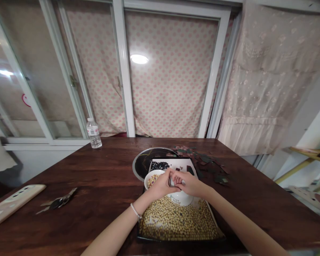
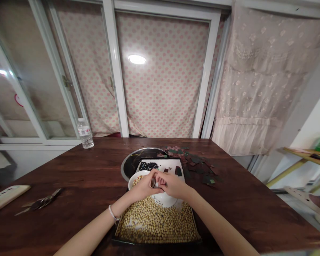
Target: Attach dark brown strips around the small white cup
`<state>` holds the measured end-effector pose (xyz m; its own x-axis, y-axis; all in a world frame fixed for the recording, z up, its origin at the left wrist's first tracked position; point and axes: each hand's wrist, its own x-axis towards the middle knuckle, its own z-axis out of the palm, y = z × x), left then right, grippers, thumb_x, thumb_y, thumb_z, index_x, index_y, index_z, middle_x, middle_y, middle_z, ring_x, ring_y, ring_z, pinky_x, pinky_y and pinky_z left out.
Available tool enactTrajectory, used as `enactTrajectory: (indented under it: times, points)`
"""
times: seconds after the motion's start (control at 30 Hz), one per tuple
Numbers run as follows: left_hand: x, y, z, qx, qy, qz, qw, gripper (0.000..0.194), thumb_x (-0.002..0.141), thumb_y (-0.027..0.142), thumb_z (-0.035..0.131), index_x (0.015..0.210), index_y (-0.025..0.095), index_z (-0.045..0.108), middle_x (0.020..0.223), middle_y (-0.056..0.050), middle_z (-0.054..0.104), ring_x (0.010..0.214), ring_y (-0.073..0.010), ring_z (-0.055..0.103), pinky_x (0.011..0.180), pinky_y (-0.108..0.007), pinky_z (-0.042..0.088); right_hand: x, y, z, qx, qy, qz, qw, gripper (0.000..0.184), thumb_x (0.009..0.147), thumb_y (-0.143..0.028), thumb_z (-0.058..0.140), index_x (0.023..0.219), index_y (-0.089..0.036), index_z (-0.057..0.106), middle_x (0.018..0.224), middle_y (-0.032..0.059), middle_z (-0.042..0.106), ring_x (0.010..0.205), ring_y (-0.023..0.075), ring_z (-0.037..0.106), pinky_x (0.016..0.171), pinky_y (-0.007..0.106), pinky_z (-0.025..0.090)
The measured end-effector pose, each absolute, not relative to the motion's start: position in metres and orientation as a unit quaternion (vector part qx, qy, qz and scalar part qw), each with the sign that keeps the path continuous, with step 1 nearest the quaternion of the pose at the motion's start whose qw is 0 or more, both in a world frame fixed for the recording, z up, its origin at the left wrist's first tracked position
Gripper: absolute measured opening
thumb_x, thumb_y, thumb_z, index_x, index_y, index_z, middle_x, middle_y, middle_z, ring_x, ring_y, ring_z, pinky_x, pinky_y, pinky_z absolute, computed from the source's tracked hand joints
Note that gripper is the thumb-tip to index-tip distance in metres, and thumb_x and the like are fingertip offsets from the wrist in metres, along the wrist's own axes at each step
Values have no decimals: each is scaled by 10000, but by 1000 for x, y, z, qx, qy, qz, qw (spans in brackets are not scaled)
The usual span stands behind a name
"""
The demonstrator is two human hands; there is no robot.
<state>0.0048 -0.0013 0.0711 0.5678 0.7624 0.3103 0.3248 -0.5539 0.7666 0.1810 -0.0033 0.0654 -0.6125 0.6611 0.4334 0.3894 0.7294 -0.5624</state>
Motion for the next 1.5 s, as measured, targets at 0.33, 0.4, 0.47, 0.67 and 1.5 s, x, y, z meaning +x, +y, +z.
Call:
enactTrajectory:
  times: [0.33, 0.4, 0.47, 0.67, 1.5]
  points:
    - [5, -2, 72, 820, 332, 326, 334, 422, 631, 294, 756, 924, 201, 466, 905, -7, 617, 864, -206, 581, 747, -282, 421, 182, -2, 65, -336, -870, 189, 308, 253, 708, 3, 476, 852, -204, 457, 750, -11, 509, 702, 151, 500, 633, 241, 389]
    - [5, -1, 72, 818, 334, 326, 335, 404, 634, 291, 751, 904, 201, 465, 890, -5, 619, 866, -211, 584, 747, -286, 423, 182, -3, 66, -343, -870, 181, 304, 248, 713, -7, 478, 859, -206, 456, 774, -5, 510, 717, 156, 495, 640, 246, 373]
    - [5, -1, 71, 818, 332, 327, 337, 388, 638, 274, 746, 896, 202, 465, 894, -5, 626, 869, -212, 588, 753, -289, 424, 181, -2, 67, -352, -867, 175, 305, 232, 718, -13, 471, 844, -207, 446, 768, -5, 501, 706, 156, 485, 629, 245, 356]
    - [6, -1, 70, 818, 311, 336, 347, 429, 630, 190, 751, 952, 206, 469, 966, -23, 639, 923, -207, 594, 806, -295, 423, 178, -1, 66, -380, -848, 168, 329, 227, 705, 3, 440, 765, -210, 394, 679, -36, 444, 633, 137, 454, 576, 225, 312]
    - [5, -1, 69, 819, 308, 338, 348, 437, 633, 220, 761, 969, 206, 481, 980, -38, 648, 952, -220, 596, 826, -312, 420, 187, -14, 72, -371, -830, 247, 334, 225, 673, -42, 562, 714, -210, 418, 646, -40, 568, 578, 120, 555, 535, 205, 409]
